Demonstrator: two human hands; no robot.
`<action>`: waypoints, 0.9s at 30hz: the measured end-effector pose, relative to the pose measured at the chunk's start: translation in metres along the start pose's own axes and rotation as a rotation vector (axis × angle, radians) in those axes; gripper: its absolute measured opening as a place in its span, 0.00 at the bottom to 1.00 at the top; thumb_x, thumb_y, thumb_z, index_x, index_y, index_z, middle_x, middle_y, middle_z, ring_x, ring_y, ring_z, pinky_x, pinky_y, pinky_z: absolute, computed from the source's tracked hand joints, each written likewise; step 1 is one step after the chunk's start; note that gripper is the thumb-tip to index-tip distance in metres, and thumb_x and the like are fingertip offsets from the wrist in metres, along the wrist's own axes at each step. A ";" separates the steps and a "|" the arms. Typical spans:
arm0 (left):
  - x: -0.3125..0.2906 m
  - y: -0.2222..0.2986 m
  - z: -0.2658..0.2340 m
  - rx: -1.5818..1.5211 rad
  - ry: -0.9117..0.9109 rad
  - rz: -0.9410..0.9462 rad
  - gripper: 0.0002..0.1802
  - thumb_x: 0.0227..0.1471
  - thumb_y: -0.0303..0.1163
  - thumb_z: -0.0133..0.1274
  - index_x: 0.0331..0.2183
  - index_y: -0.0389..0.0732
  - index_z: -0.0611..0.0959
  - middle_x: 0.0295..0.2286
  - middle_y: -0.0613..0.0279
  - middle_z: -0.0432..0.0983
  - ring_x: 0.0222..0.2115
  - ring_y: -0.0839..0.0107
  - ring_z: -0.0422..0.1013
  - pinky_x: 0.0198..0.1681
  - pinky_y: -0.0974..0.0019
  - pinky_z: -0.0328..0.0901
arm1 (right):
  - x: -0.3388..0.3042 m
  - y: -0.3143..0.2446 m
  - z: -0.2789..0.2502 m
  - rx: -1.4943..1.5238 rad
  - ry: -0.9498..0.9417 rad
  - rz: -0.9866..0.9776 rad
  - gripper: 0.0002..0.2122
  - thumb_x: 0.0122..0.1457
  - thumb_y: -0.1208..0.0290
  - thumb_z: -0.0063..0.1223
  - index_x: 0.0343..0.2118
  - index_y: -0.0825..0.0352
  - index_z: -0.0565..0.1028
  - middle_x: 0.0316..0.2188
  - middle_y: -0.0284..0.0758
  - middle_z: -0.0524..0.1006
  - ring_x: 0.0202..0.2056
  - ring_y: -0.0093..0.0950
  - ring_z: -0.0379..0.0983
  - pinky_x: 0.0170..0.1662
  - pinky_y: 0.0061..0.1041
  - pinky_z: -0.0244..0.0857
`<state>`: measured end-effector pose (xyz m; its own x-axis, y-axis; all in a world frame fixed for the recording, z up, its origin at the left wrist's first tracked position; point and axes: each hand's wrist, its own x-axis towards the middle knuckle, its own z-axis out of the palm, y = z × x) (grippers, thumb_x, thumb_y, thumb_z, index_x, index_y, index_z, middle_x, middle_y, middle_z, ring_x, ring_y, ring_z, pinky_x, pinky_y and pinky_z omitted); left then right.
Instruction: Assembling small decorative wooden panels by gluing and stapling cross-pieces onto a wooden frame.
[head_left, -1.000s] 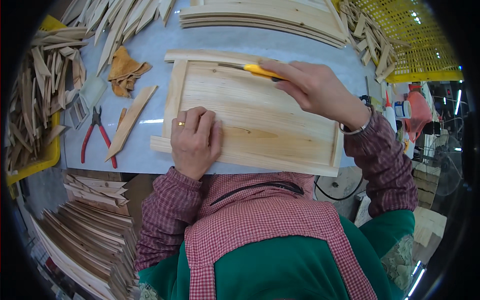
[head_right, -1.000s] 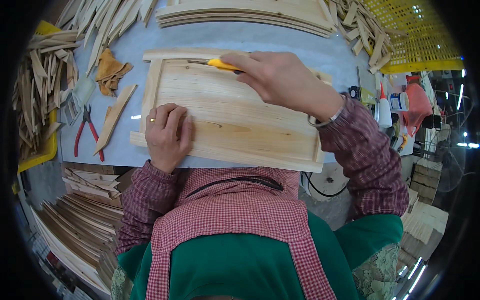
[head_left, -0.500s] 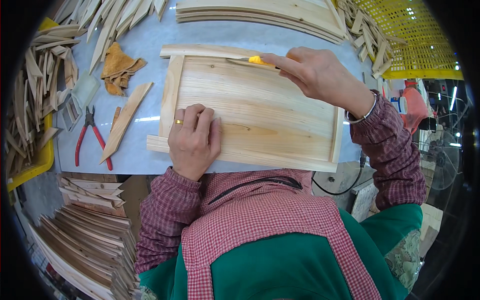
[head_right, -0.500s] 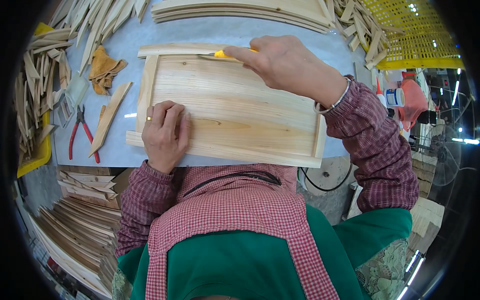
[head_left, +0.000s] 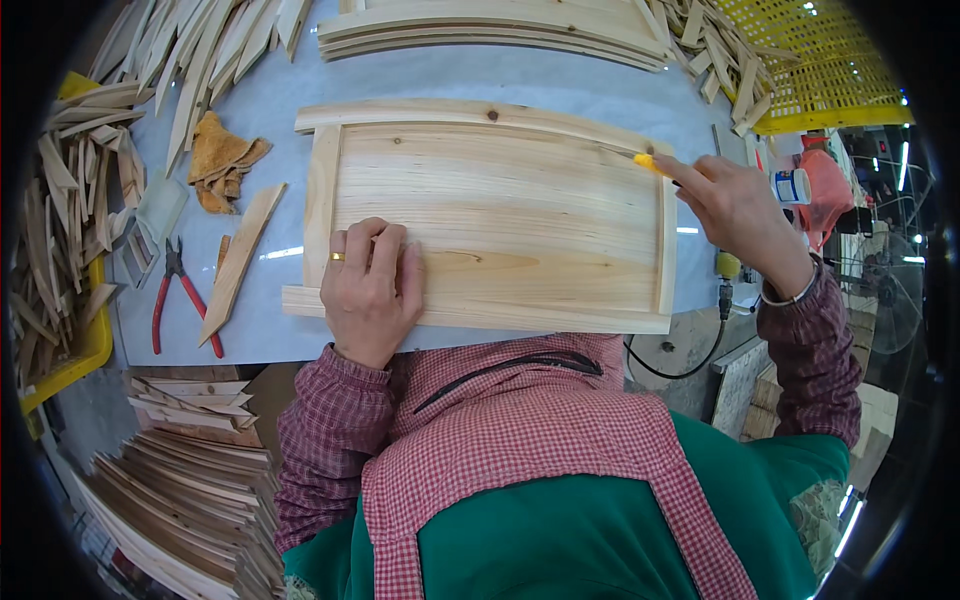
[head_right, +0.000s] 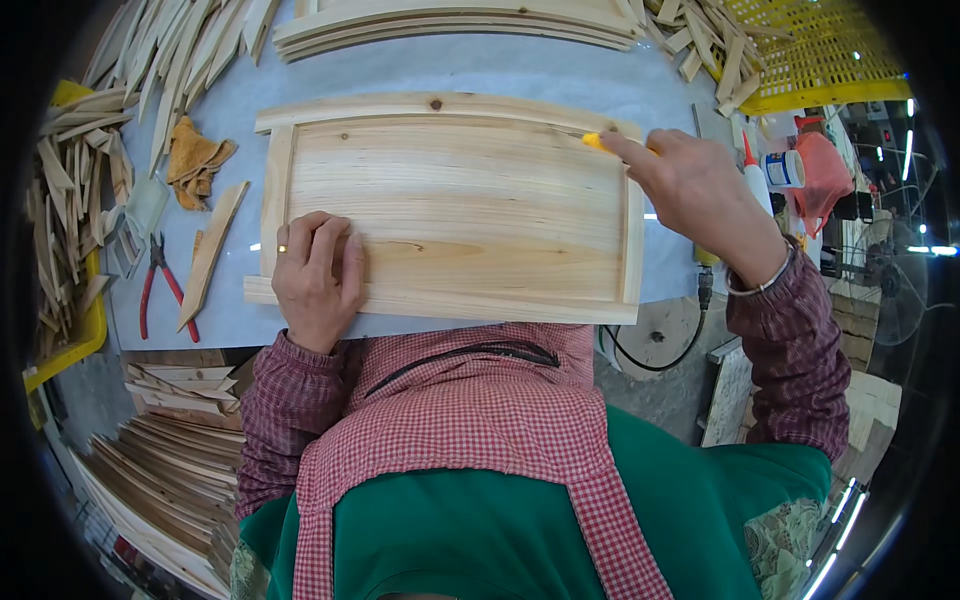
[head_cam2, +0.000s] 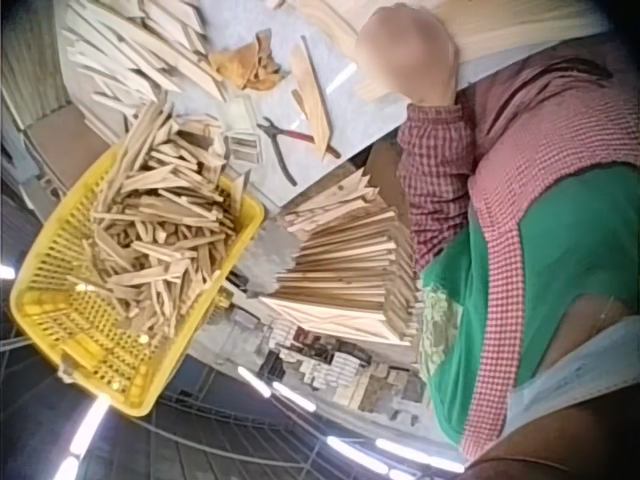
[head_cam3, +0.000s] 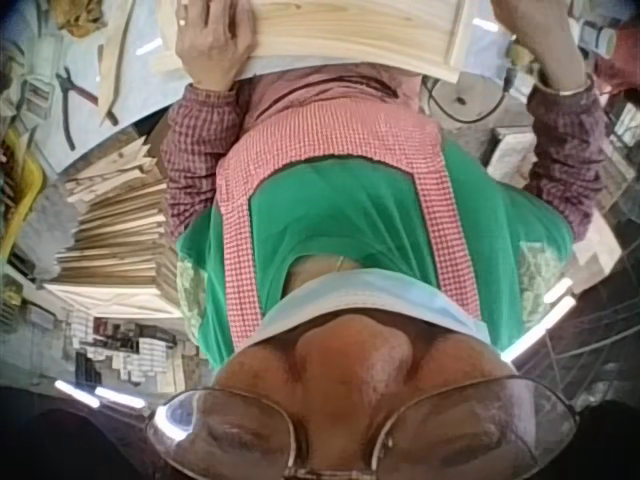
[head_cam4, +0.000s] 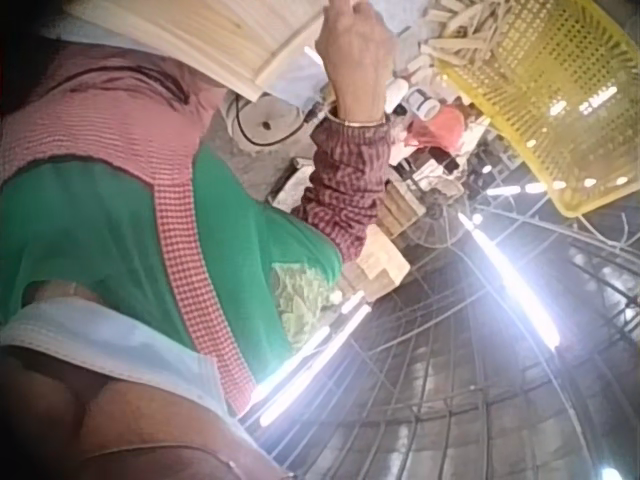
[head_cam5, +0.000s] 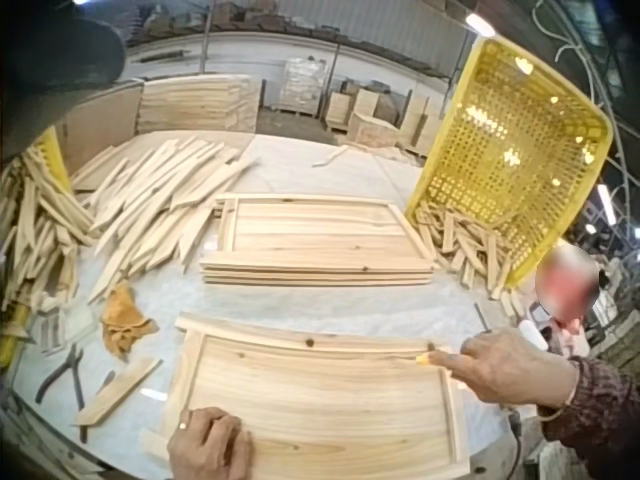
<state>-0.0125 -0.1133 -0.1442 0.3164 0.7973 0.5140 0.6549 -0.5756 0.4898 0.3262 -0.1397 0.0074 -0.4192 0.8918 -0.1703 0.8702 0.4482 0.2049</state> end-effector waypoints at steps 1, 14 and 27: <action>0.000 -0.001 -0.001 0.007 0.002 0.006 0.09 0.41 0.24 0.56 0.30 0.37 0.78 0.30 0.58 0.71 0.29 0.60 0.68 0.29 0.62 0.65 | -0.003 -0.002 -0.003 0.052 -0.025 0.057 0.22 0.52 0.76 0.54 0.53 0.60 0.69 0.25 0.36 0.72 0.26 0.33 0.70 0.29 0.28 0.65; -0.021 -0.005 -0.034 0.186 0.018 -0.046 0.14 0.45 0.25 0.54 0.38 0.35 0.77 0.37 0.54 0.70 0.38 0.57 0.66 0.45 0.57 0.58 | 0.108 -0.117 0.059 0.803 0.359 0.071 0.18 0.56 0.73 0.52 0.50 0.66 0.69 0.38 0.42 0.76 0.35 0.36 0.74 0.38 0.28 0.67; -0.043 -0.031 -0.041 0.150 -0.044 -0.293 0.18 0.53 0.26 0.45 0.46 0.31 0.73 0.40 0.50 0.68 0.42 0.56 0.63 0.49 0.57 0.54 | 0.093 -0.145 0.059 0.830 0.330 -0.094 0.18 0.55 0.73 0.52 0.50 0.65 0.70 0.21 0.36 0.69 0.22 0.33 0.68 0.25 0.29 0.63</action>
<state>-0.0752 -0.1370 -0.1525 0.1270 0.9339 0.3342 0.8150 -0.2903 0.5015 0.1758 -0.1250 -0.0947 -0.4397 0.8837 0.1608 0.6819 0.4449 -0.5806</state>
